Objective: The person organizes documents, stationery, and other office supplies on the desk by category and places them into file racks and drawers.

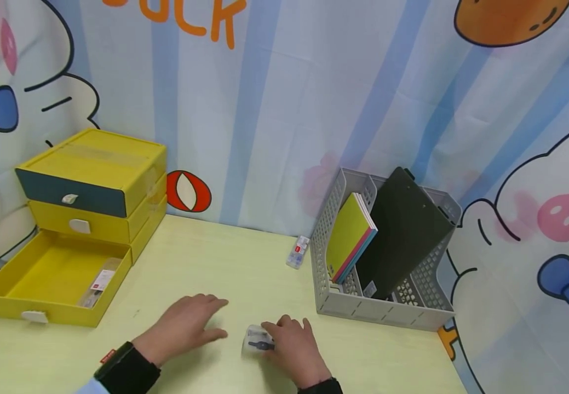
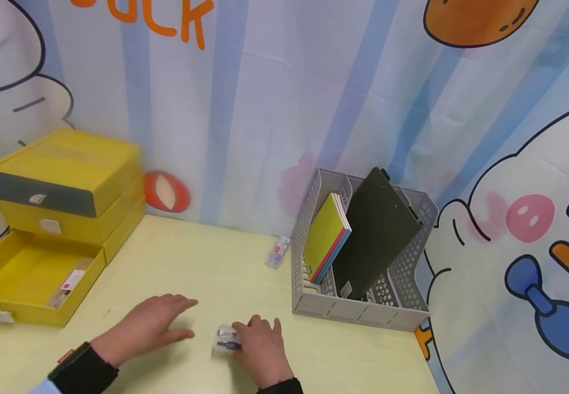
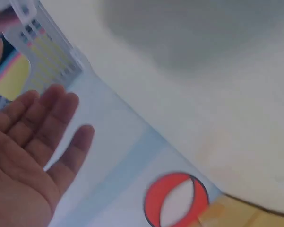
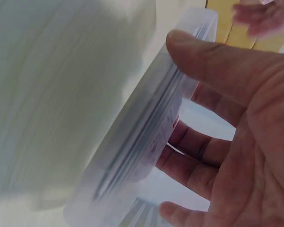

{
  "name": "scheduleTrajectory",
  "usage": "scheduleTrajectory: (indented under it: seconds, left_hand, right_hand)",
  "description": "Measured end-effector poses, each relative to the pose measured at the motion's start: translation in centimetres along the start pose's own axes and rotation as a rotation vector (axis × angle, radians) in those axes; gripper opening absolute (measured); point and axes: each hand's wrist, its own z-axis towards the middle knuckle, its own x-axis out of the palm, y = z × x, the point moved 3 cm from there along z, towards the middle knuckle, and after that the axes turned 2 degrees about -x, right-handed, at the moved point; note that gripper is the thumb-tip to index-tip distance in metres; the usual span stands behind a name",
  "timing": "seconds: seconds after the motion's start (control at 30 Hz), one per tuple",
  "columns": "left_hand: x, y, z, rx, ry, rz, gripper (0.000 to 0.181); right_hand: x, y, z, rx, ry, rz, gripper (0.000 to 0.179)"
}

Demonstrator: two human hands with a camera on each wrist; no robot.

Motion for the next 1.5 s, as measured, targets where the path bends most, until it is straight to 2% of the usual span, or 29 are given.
scheduleTrajectory:
  seconds: [0.13, 0.2, 0.43, 0.67, 0.8, 0.93, 1.2, 1.33, 1.5]
  left_hand:
    - [1.6, -2.1, 0.1, 0.157, 0.036, -0.005, 0.066]
    - [2.0, -2.6, 0.1, 0.194, 0.045, 0.001, 0.066]
    - [2.4, -3.4, 0.1, 0.228, 0.024, 0.055, 0.055]
    - [2.4, -3.4, 0.0, 0.231, -0.017, 0.073, 0.048]
    - [1.9, -3.1, 0.0, 0.179, -0.039, 0.05, 0.048]
    - [1.4, -2.1, 0.0, 0.074, -0.036, 0.041, 0.05]
    - [-0.9, 1.5, -0.8, -0.15, -0.062, 0.063, 0.056]
    - [-2.5, 3.5, -1.5, -0.253, -0.077, 0.044, 0.062]
    - [-4.5, 5.9, -2.9, -0.353, -0.159, 0.026, 0.067]
  right_hand:
    - [-0.1, 1.1, 0.1, -0.072, -0.017, -0.035, 0.047]
    - [-0.2, 1.4, 0.1, -0.102, -0.034, -0.046, 0.048]
    - [-0.4, 1.9, 0.2, -0.15, -0.044, -0.042, 0.049]
    - [-0.6, 2.0, 0.4, -0.124, -0.036, -0.026, 0.049]
    - [-1.1, 1.4, 0.4, -0.096, -0.059, 0.007, 0.048]
    - [-1.4, 0.0, 0.1, -0.024, -0.092, 0.053, 0.045]
    - [-1.5, -3.3, -0.6, 0.161, -0.07, 0.089, 0.047]
    - [-1.6, -4.3, -1.0, 0.202, -0.046, 0.12, 0.046]
    - [-1.4, -4.8, -1.3, 0.207, -0.031, 0.131, 0.046]
